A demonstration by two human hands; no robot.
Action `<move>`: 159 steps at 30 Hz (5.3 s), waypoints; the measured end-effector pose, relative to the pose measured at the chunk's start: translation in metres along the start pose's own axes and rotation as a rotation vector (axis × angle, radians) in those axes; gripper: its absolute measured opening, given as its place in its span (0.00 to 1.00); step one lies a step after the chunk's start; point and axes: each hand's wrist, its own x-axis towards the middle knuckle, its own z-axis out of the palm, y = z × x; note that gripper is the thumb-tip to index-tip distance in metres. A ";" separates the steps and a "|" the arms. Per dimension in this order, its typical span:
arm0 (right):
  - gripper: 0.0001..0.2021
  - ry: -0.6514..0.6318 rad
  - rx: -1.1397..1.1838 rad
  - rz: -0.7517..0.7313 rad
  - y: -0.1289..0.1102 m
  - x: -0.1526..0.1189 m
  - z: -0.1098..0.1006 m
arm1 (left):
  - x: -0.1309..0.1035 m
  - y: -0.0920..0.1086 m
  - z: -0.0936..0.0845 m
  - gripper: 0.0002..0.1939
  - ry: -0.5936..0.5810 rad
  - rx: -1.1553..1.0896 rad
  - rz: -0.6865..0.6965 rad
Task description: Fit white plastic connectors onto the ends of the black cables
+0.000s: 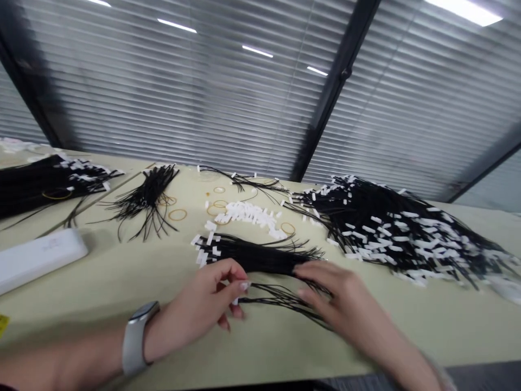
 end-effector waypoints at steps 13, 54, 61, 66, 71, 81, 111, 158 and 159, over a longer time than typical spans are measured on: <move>0.06 -0.096 -0.166 -0.069 0.046 0.109 0.040 | 0.006 -0.003 0.007 0.10 0.093 -0.161 0.003; 0.07 -0.064 1.081 0.302 -0.044 0.061 0.057 | -0.001 0.001 0.002 0.09 0.105 0.041 0.054; 0.09 -0.291 0.926 0.099 -0.033 0.062 0.033 | -0.002 -0.002 -0.001 0.10 0.114 0.152 0.101; 0.12 -0.505 0.486 -0.034 -0.018 0.060 0.016 | -0.007 -0.006 -0.009 0.10 0.161 0.349 0.252; 0.12 -0.507 0.433 -0.134 -0.021 0.054 0.015 | -0.011 -0.008 -0.012 0.09 0.174 0.480 0.444; 0.15 -0.480 0.453 -0.205 -0.028 0.051 0.014 | -0.019 -0.009 -0.013 0.11 0.149 0.587 0.546; 0.13 0.515 0.997 0.163 0.006 0.088 0.002 | 0.011 -0.002 -0.014 0.22 0.157 -0.356 -0.240; 0.07 -0.002 0.278 -0.069 -0.029 0.056 0.037 | 0.006 0.000 -0.009 0.12 0.114 -0.298 -0.089; 0.07 -0.028 0.282 -0.055 -0.029 0.056 0.037 | 0.006 0.001 -0.009 0.13 0.115 -0.297 -0.088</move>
